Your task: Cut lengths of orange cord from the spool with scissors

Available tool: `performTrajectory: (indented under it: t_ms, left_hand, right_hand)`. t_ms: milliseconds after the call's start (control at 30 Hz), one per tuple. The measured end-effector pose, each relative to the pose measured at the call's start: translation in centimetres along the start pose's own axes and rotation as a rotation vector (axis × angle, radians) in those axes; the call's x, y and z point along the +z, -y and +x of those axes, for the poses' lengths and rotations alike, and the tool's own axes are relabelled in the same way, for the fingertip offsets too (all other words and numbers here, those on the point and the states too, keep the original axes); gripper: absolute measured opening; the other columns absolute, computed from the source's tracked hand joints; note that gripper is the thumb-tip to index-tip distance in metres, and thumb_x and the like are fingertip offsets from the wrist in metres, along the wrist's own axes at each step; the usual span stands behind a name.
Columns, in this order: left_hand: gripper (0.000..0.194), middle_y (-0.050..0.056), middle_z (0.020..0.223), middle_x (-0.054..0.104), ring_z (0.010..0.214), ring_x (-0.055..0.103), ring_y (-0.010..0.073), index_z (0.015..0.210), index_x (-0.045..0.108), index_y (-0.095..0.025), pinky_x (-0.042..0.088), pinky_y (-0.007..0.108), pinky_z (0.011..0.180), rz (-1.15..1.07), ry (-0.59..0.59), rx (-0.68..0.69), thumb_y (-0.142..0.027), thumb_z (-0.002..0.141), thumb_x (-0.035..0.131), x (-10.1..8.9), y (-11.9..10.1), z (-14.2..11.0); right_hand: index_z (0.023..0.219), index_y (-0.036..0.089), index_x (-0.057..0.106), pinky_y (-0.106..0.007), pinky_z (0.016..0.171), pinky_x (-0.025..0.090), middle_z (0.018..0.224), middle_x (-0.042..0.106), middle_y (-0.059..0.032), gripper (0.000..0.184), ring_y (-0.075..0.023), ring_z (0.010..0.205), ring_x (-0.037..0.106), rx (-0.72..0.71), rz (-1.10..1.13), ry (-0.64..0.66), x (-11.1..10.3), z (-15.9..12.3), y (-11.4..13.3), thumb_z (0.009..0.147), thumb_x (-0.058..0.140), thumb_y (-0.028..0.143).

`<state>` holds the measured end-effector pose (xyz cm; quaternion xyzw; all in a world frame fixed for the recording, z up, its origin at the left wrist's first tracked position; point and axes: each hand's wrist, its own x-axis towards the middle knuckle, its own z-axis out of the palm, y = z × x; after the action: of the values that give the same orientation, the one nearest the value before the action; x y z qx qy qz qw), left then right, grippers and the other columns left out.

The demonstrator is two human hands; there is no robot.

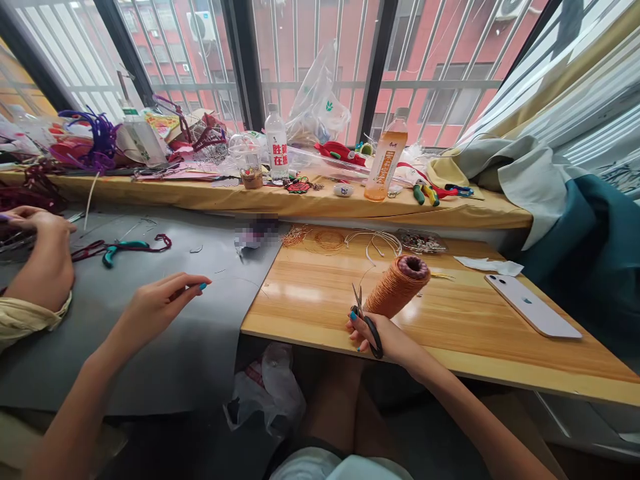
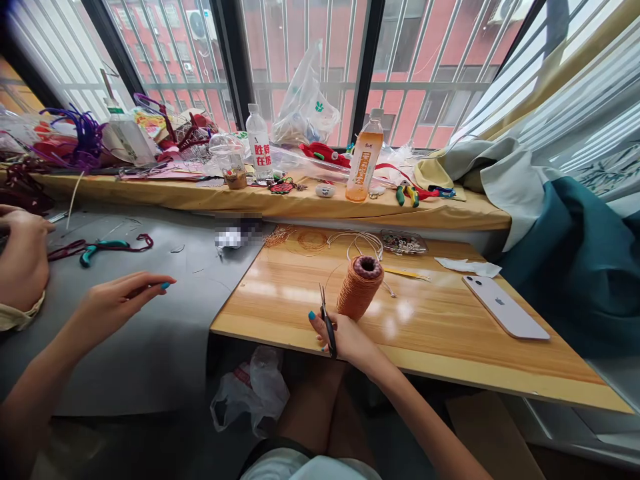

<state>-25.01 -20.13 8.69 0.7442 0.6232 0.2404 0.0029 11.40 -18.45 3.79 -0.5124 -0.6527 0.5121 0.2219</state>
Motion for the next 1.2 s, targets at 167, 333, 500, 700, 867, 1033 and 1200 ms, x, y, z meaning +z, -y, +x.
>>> performTrajectory:
  t_ms: [167, 333, 500, 700, 867, 1033, 1200]
  left_hand:
    - [0.031, 0.0, 0.078, 0.062, 0.053, 0.044, 0.0072, 0.092, 0.058, -0.018, 0.033, 0.016, 0.052, 0.015, -0.099, -0.043, -0.039, 0.079, 0.04, -0.1, -0.2, -0.4]
    - [0.032, 0.0, 0.075, 0.061, 0.055, 0.046, 0.0076, 0.093, 0.059, -0.018, 0.034, 0.016, 0.052, -0.016, -0.159, -0.109, -0.04, 0.078, 0.04, -0.5, -0.3, -0.7]
    - [0.033, -0.001, 0.074, 0.061, 0.052, 0.044, 0.0075, 0.093, 0.059, -0.019, 0.033, 0.017, 0.049, -0.058, -0.214, -0.172, -0.041, 0.076, 0.042, -1.1, -0.6, -1.2]
    - [0.032, -0.001, 0.073, 0.06, 0.056, 0.047, 0.008, 0.094, 0.059, -0.02, 0.036, 0.017, 0.052, -0.096, -0.251, -0.203, -0.041, 0.076, 0.044, -1.7, -0.5, -1.5]
    - [0.03, -0.001, 0.075, 0.06, 0.059, 0.049, 0.0086, 0.094, 0.059, -0.02, 0.038, 0.017, 0.055, -0.107, -0.244, -0.185, -0.04, 0.076, 0.045, -1.9, -0.3, -1.8]
    - [0.027, -0.002, 0.074, 0.059, 0.06, 0.049, 0.0085, 0.093, 0.059, -0.021, 0.038, 0.017, 0.054, -0.144, -0.255, -0.177, -0.038, 0.076, 0.047, -2.2, -0.5, -2.2]
    - [0.025, -0.002, 0.073, 0.059, 0.06, 0.05, 0.0091, 0.09, 0.059, -0.022, 0.039, 0.018, 0.054, -0.18, -0.284, -0.161, -0.038, 0.076, 0.046, -2.6, -1.1, -2.6]
  right_hand:
    - [0.073, 0.014, 0.05, -0.023, 0.052, 0.042, 0.074, 0.054, -0.0054, 0.046, -0.0132, 0.063, 0.052, -0.038, -0.018, 0.069, -0.4, -0.9, -0.4, 0.072, 0.043, 0.059]
    - [0.077, 0.012, 0.054, -0.023, 0.053, 0.041, 0.08, 0.058, -0.0081, 0.049, -0.0131, 0.062, 0.054, -0.017, -0.042, 0.19, -0.3, -2.5, -0.3, 0.075, 0.039, 0.058]
    - [0.084, 0.011, 0.058, -0.021, 0.052, 0.041, 0.073, 0.06, -0.0069, 0.051, -0.0108, 0.057, 0.052, 0.033, 0.0, 0.374, 1.9, -4.2, -0.1, 0.074, 0.04, 0.058]
    - [0.087, 0.011, 0.057, -0.02, 0.052, 0.04, 0.072, 0.058, -0.0059, 0.054, -0.0093, 0.056, 0.051, 0.048, 0.089, 0.403, 4.9, -3.3, 0.3, 0.072, 0.041, 0.06]
    - [0.078, 0.011, 0.057, -0.019, 0.046, 0.037, 0.063, 0.057, -0.0039, 0.057, -0.0076, 0.049, 0.048, 0.07, 0.087, 0.44, 6.4, -1.6, 1.0, 0.068, 0.042, 0.065]
    - [0.07, 0.01, 0.055, -0.018, 0.044, 0.035, 0.059, 0.054, -0.0034, 0.06, -0.0066, 0.046, 0.048, 0.115, 0.256, 0.434, 8.6, -0.2, 1.0, 0.066, 0.04, 0.067]
    - [0.074, 0.011, 0.054, -0.02, 0.047, 0.038, 0.064, 0.052, -0.0021, 0.06, -0.0069, 0.05, 0.048, 0.134, 0.483, 0.504, 12.4, -0.7, 1.4, 0.061, 0.046, 0.068]
